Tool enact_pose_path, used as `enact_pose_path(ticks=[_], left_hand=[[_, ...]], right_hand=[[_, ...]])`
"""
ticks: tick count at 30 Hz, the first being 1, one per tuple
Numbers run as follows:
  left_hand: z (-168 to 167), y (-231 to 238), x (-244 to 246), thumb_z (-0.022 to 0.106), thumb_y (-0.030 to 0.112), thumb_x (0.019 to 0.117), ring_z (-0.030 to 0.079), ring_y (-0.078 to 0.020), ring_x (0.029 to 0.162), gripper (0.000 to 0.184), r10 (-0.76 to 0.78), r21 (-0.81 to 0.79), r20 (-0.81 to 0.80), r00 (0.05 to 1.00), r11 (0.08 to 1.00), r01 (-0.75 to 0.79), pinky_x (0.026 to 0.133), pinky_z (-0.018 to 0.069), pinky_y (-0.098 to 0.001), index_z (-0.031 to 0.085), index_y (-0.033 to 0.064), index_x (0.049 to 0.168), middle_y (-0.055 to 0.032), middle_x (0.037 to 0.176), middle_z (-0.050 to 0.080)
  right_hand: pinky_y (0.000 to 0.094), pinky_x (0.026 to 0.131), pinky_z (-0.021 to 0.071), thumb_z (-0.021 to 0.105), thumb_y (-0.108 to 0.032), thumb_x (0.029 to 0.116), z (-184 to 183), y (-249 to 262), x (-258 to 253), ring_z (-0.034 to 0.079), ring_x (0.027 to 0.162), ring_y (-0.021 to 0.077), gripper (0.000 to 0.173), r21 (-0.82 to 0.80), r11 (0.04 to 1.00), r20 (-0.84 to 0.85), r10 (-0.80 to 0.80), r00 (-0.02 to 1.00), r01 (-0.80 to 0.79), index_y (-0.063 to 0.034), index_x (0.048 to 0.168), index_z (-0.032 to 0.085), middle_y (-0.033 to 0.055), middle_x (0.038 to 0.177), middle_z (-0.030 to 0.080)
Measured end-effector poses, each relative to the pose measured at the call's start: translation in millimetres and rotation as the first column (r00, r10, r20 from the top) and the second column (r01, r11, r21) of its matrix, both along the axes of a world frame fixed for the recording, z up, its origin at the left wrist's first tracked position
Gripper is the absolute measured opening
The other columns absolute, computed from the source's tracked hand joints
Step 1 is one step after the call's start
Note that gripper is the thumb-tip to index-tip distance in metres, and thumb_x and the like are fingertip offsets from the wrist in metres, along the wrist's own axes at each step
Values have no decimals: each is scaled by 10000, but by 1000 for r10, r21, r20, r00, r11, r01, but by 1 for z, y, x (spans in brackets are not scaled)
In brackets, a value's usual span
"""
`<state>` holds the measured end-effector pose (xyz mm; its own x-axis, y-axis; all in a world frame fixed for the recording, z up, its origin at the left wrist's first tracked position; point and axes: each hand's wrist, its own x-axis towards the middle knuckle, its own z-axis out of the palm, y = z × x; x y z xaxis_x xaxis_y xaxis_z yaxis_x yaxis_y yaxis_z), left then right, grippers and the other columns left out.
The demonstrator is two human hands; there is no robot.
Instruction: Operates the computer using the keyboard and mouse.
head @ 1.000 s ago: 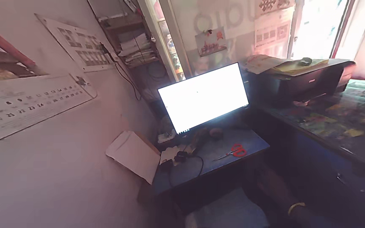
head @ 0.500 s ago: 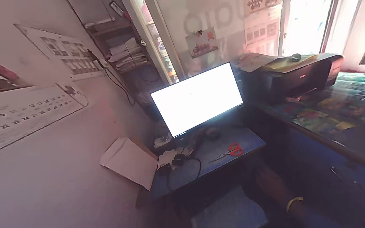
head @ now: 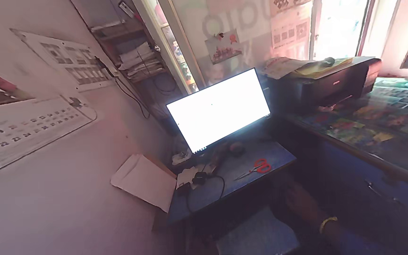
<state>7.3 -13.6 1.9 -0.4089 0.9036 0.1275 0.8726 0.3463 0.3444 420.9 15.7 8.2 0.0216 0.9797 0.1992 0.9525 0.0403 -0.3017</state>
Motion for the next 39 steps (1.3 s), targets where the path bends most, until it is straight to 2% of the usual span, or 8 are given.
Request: enact_pose_path(ticks=[2, 4, 8, 12, 14, 19, 33, 39], left_hand=[[-11, 4, 2, 504, 462, 1027, 581, -359, 1305, 626, 10, -3, -36, 999, 1000, -11, 1091, 472, -499, 573, -71, 1348, -261, 1401, 579], [-1, 1, 9, 455, 442, 1052, 551, -363, 1343, 613, -4, -40, -42, 999, 999, 2, 1119, 449, -485, 562, -83, 1350, -268, 1435, 550], [-19, 4, 7, 464, 458, 1046, 539, -364, 1358, 634, 24, 1, -67, 997, 1000, -24, 1124, 445, -482, 553, -78, 1371, -273, 1454, 532], [0, -1, 12, 431, 456, 1060, 530, -359, 1371, 625, 20, -76, -72, 997, 997, -25, 1130, 442, -467, 550, -75, 1369, -272, 1473, 517], [-7, 1, 10, 418, 456, 1062, 530, -359, 1372, 621, 13, -61, -94, 996, 998, -18, 1131, 442, -467, 562, -71, 1358, -269, 1472, 519], [-10, 1, 8, 415, 466, 1060, 545, -358, 1354, 617, 12, -57, -82, 997, 998, -17, 1118, 452, -476, 577, -60, 1338, -259, 1451, 541], [-5, 2, 10, 396, 432, 1072, 477, -346, 1425, 594, -5, -70, -111, 994, 998, -3, 1167, 399, -451, 554, -56, 1372, -255, 1507, 492], [-18, 5, 5, 436, 432, 1060, 493, -375, 1403, 606, 2, -38, -110, 994, 999, -6, 1151, 416, -477, 540, -70, 1382, -282, 1496, 488]], right_hand=[[491, 1115, 457, 525, -356, 1004, 2, 2, 1, 497, 1395, 325, 455, -42, 999, -10, -8, 1000, 8, -208, 1427, 600, 123, 1501, 532], [496, 1112, 459, 538, -343, 999, 3, 4, 2, 504, 1390, 332, 457, -33, 999, -17, -6, 1000, 5, -199, 1428, 603, 133, 1496, 538], [487, 1110, 463, 532, -351, 998, 2, 4, 2, 508, 1386, 324, 456, -25, 1000, -6, -3, 1000, 3, -204, 1423, 606, 128, 1495, 537], [495, 1110, 459, 537, -350, 995, 0, 3, 1, 506, 1389, 329, 461, -29, 1000, -10, 2, 1000, -2, -204, 1427, 602, 124, 1502, 534], [487, 1111, 461, 535, -355, 994, -1, 4, 2, 509, 1386, 320, 459, -23, 1000, -6, 2, 1000, -2, -210, 1423, 606, 114, 1499, 538], [485, 1110, 461, 519, -350, 1005, 0, 2, 1, 512, 1384, 323, 456, -28, 1000, -11, 3, 1000, -3, -192, 1424, 605, 120, 1496, 540], [481, 1092, 477, 522, -352, 995, -4, 4, 3, 526, 1368, 321, 445, 26, 1000, 27, 11, 1000, -12, -191, 1397, 626, 118, 1471, 562], [479, 1087, 481, 519, -351, 993, -3, 2, 2, 530, 1364, 319, 450, 13, 1000, 32, 7, 999, -7, -190, 1400, 624, 115, 1472, 562]])
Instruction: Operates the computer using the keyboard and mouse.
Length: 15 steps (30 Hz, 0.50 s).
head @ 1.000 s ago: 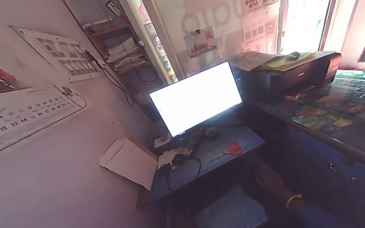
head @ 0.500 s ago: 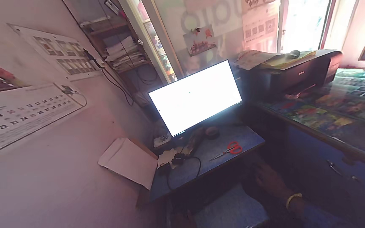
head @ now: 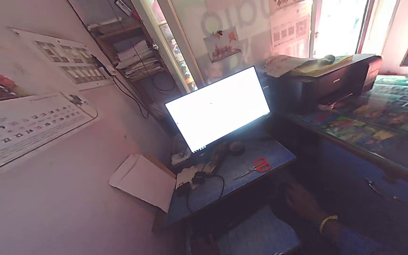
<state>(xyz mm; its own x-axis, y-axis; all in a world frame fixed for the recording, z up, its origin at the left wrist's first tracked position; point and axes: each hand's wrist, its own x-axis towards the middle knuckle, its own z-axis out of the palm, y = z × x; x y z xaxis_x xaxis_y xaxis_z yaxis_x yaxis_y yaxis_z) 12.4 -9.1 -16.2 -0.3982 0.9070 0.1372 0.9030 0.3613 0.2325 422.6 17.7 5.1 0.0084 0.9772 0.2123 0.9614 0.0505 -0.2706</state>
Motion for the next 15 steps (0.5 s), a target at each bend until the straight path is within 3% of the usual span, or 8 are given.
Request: enact_pose_path(ticks=[2, 8, 11, 15], left_hand=[[12, -3, 4, 405, 436, 1070, 471, -348, 1429, 611, 4, -38, 9, 1000, 999, -4, 1172, 396, -449, 527, -68, 1393, -266, 1508, 485], [-7, 2, -3, 439, 424, 1060, 501, -393, 1391, 594, -11, 21, -2, 1000, 1000, 11, 1141, 423, -494, 550, -69, 1371, -296, 1478, 498], [0, -1, 1, 395, 443, 1069, 485, -353, 1416, 607, 4, -4, -7, 1000, 1000, -4, 1160, 409, -457, 541, -57, 1380, -260, 1488, 508], [1, -1, 2, 408, 427, 1070, 478, -376, 1416, 606, 3, 0, 2, 1000, 1000, -3, 1158, 408, -472, 529, -70, 1394, -285, 1501, 481]], right_hand=[[485, 1088, 478, 521, -347, 992, 1, 0, -1, 530, 1363, 325, 450, -9, 1000, -3, 4, 1000, -4, -186, 1400, 622, 115, 1472, 563], [478, 1076, 490, 530, -353, 990, 1, -1, 0, 542, 1348, 324, 443, 3, 1000, -3, 4, 1000, -4, -191, 1389, 630, 113, 1460, 572], [484, 1087, 480, 529, -353, 994, 4, -3, -1, 539, 1354, 330, 444, -15, 1000, -16, 7, 1000, -7, -178, 1390, 630, 127, 1463, 568], [484, 1095, 474, 528, -349, 994, 6, -4, -2, 535, 1359, 328, 440, -13, 1000, -24, 5, 1000, -5, -178, 1385, 634, 129, 1456, 573]])
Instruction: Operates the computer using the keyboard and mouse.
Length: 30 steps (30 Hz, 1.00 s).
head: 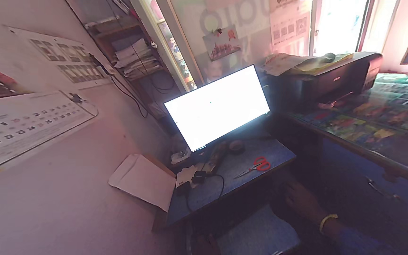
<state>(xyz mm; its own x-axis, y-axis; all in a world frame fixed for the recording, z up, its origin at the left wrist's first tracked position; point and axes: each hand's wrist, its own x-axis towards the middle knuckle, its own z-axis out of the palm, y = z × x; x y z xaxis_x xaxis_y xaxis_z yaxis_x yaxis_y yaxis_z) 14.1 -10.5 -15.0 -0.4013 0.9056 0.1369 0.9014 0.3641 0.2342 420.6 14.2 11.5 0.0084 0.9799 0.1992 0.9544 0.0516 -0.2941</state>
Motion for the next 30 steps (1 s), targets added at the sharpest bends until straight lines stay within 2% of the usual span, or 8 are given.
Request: enact_pose_path(ticks=[5, 9, 13, 16, 20, 26, 30], left_hand=[[18, -5, 6, 374, 431, 1080, 460, -350, 1439, 627, -1, -58, 28, 1000, 998, 3, 1180, 389, -448, 494, -74, 1432, -271, 1534, 453], [44, -9, 16, 390, 395, 1084, 488, -351, 1414, 586, 4, -117, 80, 997, 993, 5, 1160, 411, -445, 498, -76, 1415, -270, 1513, 476], [37, -8, 13, 379, 412, 1082, 501, -349, 1403, 604, 3, -108, 62, 998, 994, 4, 1148, 426, -440, 489, -75, 1421, -270, 1503, 485], [10, -3, 5, 383, 422, 1079, 516, -376, 1382, 611, -12, -9, 29, 999, 1000, 12, 1146, 423, -475, 534, -87, 1380, -286, 1468, 516], [4, -1, 2, 302, 478, 1088, 540, -354, 1366, 669, 12, -12, 18, 1000, 1000, -12, 1126, 447, -469, 539, -70, 1391, -259, 1452, 547], [5, -1, 1, 336, 484, 1079, 537, -354, 1366, 664, 14, 24, 56, 998, 1000, -16, 1130, 441, -475, 540, -70, 1383, -261, 1444, 550], [2, -1, -1, 390, 465, 1070, 519, -388, 1375, 654, 10, 52, 81, 997, 999, -14, 1139, 428, -501, 526, -89, 1390, -285, 1445, 537]], right_hand=[[493, 1106, 460, 532, -348, 996, 4, -1, 0, 519, 1373, 339, 443, -20, 1000, -14, 6, 1000, -6, -166, 1388, 631, 132, 1472, 560], [499, 1101, 463, 534, -346, 999, 4, 1, 0, 516, 1376, 347, 469, -39, 999, -6, -4, 1000, 4, -170, 1428, 601, 138, 1487, 547], [500, 1112, 453, 535, -345, 999, 4, 0, 0, 504, 1389, 341, 474, -43, 999, -7, -1, 1000, 0, -175, 1437, 593, 128, 1497, 540], [492, 1104, 462, 537, -346, 997, 4, -1, 1, 513, 1377, 334, 469, -46, 999, -7, -3, 1000, 3, -192, 1437, 591, 121, 1487, 546], [489, 1098, 467, 530, -348, 998, -2, 1, 2, 520, 1372, 333, 468, -20, 1000, -2, 10, 1000, -10, -193, 1435, 595, 119, 1485, 550], [486, 1086, 480, 534, -348, 993, -5, 2, 3, 538, 1355, 327, 452, 16, 1000, 3, 17, 1000, -17, -189, 1408, 616, 121, 1463, 567], [481, 1094, 472, 529, -352, 995, -3, 2, 3, 531, 1360, 323, 453, -9, 1000, -1, 17, 1000, -17, -196, 1411, 611, 119, 1473, 558]])
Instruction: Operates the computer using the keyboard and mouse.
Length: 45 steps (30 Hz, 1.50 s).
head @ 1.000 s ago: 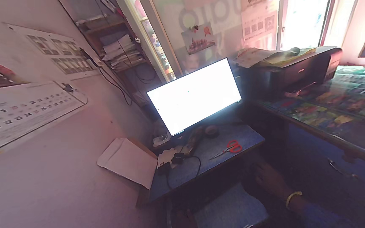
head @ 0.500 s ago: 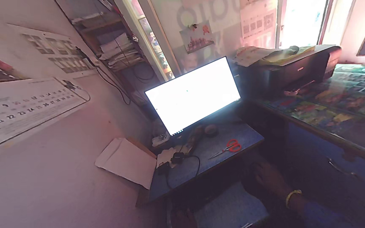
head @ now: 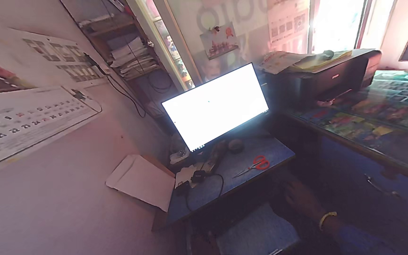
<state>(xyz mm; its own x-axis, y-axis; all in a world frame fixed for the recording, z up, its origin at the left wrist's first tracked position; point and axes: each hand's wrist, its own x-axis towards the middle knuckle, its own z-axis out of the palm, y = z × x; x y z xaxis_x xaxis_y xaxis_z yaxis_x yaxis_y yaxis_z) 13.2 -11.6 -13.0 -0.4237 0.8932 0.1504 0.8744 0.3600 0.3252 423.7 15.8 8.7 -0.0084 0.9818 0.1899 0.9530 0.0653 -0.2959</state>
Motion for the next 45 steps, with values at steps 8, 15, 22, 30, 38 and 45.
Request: enact_pose_path(ticks=[8, 15, 22, 30, 38, 45], left_hand=[[-6, 0, -3, 433, 449, 1060, 492, -408, 1397, 665, -14, 62, -3, 1000, 998, 14, 1158, 404, -515, 482, -97, 1437, -304, 1482, 495], [-5, 1, -3, 437, 446, 1058, 506, -401, 1385, 662, -4, 64, 20, 1000, 998, 3, 1139, 423, -523, 472, -89, 1447, -292, 1477, 505], [7, 0, 3, 414, 472, 1061, 555, -380, 1342, 657, 11, 10, 26, 1000, 1000, -11, 1112, 455, -506, 503, -70, 1422, -276, 1445, 544], [-8, 2, -2, 437, 458, 1054, 549, -378, 1348, 636, -3, 81, 12, 1000, 997, 2, 1118, 451, -507, 520, -64, 1408, -270, 1448, 542], [-8, -3, 0, 428, 498, 1050, 556, -372, 1344, 675, 11, 76, 2, 1000, 997, -11, 1120, 449, -491, 529, -69, 1403, -273, 1434, 556], [7, -6, 2, 416, 441, 1067, 521, -388, 1375, 641, -63, 84, 12, 998, 995, 62, 1147, 417, -502, 497, -75, 1439, -280, 1466, 525]], right_hand=[[482, 1079, 484, 526, -352, 1001, 3, 1, -1, 534, 1358, 316, 450, -43, 999, -10, -4, 1000, 4, -183, 1408, 616, 124, 1486, 546], [476, 1066, 494, 528, -353, 1000, 2, 1, -1, 550, 1339, 319, 436, -19, 1000, -10, 0, 1000, 0, -177, 1385, 634, 126, 1464, 565], [476, 1059, 501, 535, -350, 997, 2, 0, -1, 558, 1332, 316, 433, 1, 1000, -13, -3, 1000, 3, -180, 1382, 638, 123, 1465, 566], [477, 1047, 509, 529, -357, 998, 0, -1, 0, 565, 1321, 316, 441, 3, 1000, -11, -6, 1000, 6, -185, 1391, 629, 121, 1457, 570], [618, 1194, 290, 590, -552, 936, 2, -3, -3, 425, 1460, 312, 523, 185, 945, 163, 239, 957, -268, -292, 1386, 644, 41, 1539, 523], [640, 1193, 270, 527, -531, 976, 2, -3, -8, 435, 1457, 287, 472, 195, 936, 217, 250, 944, -293, -300, 1369, 649, -10, 1514, 552]])
